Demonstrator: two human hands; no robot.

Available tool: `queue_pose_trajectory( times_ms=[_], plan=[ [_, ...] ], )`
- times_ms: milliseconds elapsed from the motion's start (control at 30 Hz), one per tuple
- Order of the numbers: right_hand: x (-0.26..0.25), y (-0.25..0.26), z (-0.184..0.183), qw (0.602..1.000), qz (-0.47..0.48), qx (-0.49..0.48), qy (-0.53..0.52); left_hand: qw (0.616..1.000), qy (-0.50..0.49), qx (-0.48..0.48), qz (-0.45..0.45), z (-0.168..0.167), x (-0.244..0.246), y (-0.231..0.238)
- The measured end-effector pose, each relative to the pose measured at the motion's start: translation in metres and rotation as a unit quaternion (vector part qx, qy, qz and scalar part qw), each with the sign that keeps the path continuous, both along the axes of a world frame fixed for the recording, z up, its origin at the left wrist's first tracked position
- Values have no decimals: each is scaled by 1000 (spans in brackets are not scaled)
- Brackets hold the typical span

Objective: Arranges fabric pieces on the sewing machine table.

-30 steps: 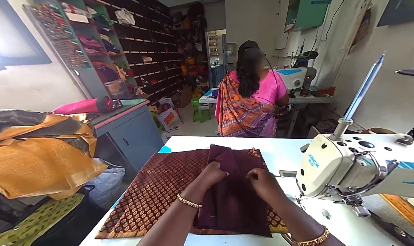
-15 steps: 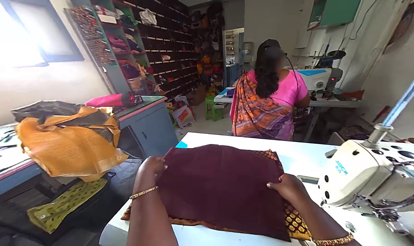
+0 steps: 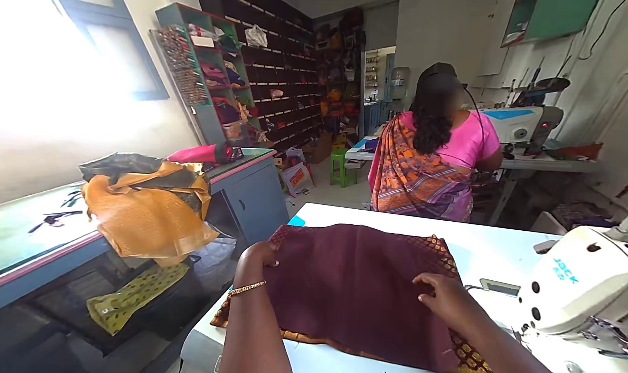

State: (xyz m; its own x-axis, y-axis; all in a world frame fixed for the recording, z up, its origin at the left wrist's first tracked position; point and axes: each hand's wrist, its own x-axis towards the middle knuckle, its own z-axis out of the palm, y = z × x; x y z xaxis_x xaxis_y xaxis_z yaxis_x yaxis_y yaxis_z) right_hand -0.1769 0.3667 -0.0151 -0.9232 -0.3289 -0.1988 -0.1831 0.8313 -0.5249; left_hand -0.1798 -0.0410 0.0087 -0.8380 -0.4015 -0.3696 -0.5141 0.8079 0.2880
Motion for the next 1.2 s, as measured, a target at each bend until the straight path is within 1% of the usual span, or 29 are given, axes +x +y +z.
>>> queue_pose_trajectory(
  times_ms=[67,100,133,200,267,300,367,500,667,767,833,933,1067,1133,1200],
  plan=[
    [8,-6,2,1000,-15,2,-2,994,62,91,-20,1,2,3],
    [12,-9,4,999,-42,6,-5,987,90,135,-17,-1,0,6],
    [14,-9,6,997,-73,14,-8,981,109,159,-13,-4,-2,7],
    [12,-6,7,991,-126,39,-24,983,114,147,-12,-11,-7,5],
    [8,-1,8,985,-161,47,-40,991,92,92,-14,-17,-12,-1],
    [6,1,8,983,-170,47,-45,995,78,69,-4,-18,-14,-3],
    [0,6,6,983,-171,40,-47,995,76,65,20,-13,-11,-1],
    [-8,14,5,987,-154,20,-45,990,121,74,13,-9,-8,-1],
    [-9,15,10,987,-155,-12,-30,974,203,85,-47,-1,-5,-5],
    [-9,18,7,988,-152,-38,1,957,269,86,-64,3,-2,-1],
    [-10,20,4,986,-148,-61,35,946,304,92,-60,5,-1,2],
    [-9,23,2,980,-153,-97,87,937,332,94,-56,7,3,5],
    [-7,27,5,964,-179,-147,131,927,356,94,-67,10,7,7],
    [-4,29,9,948,-192,-181,176,909,396,108,-65,11,6,6],
    [-2,32,13,926,-204,-214,236,879,452,146,-47,12,4,3]
  ],
)
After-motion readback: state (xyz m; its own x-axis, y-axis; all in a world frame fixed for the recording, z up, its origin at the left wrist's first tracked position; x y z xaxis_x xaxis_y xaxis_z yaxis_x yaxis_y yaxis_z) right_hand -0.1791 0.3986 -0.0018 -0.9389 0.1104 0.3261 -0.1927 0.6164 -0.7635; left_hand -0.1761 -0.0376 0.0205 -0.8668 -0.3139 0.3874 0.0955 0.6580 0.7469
